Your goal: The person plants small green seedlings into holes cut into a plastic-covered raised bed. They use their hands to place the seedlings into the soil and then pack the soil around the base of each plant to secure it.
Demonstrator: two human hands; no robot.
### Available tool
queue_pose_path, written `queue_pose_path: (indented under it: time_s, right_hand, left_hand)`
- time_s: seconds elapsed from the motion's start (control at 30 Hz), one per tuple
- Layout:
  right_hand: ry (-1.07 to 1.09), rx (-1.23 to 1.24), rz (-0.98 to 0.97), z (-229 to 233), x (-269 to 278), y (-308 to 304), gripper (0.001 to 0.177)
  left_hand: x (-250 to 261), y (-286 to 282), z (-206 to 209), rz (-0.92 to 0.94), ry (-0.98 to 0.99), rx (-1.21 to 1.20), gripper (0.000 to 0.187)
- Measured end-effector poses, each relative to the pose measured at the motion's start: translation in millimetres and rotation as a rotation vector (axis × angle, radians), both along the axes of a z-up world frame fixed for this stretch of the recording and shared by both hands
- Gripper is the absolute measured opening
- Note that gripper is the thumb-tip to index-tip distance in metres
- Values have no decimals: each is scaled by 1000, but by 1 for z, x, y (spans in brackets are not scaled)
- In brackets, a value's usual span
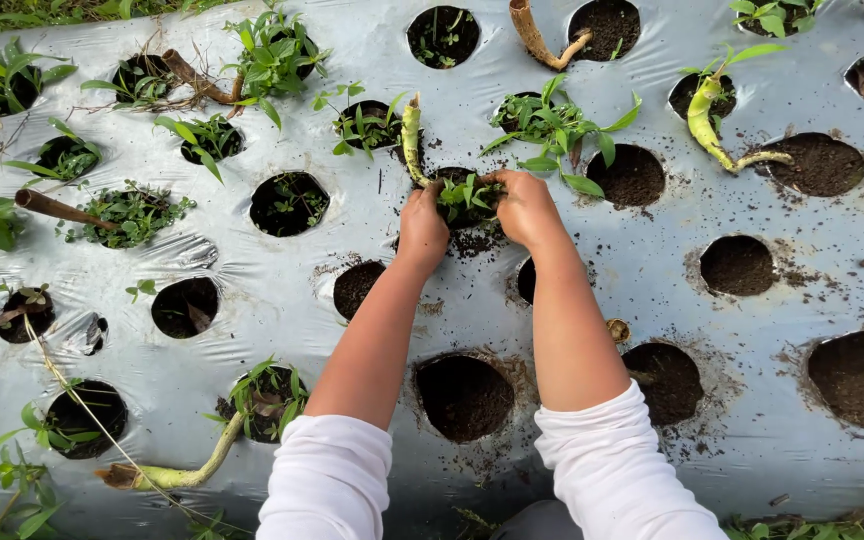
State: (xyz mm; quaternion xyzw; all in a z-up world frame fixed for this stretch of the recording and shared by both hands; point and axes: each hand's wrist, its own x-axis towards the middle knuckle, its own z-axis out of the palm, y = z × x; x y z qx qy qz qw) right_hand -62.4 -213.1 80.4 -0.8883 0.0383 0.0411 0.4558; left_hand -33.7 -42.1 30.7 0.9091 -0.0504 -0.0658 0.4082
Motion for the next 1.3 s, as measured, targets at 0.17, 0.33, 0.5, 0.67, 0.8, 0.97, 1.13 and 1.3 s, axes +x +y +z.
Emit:
queue_pose_path:
  time_s: [0.17,0.33,0.5,0.67,0.8,0.97,1.13,1.3]
  right_hand:
    - [-144,-6,-163,-26,1,9,27]
    - [-108,-104,-264,-11,-10,26,29]
    - [-217,33,-195,-61,15,-9,26]
    - [-262,188,-92,-44,2,-10,39]
    - [-48,67,54,-23,-1,-10,61]
    - [208,-198,64,41,-6,43,94]
    - [119,-386,70,-29,6,41,71]
    - [-196,-159,-39,-46,1,30,40]
  left_hand:
    - [5,-8,-58,94,-94,94,45]
    - [-7,3,-34,119,-113,160,38]
    - [10,11,-38,238,-115,23,51]
    - [21,17,-44,134,-36,-48,54]
    - [21,26,-28,40,151,-48,82]
    - [12,29,20,31,119,50,84]
    - [19,24,4,-81,11,122,74]
    - [17,36,-24,-68,-24,-38,63]
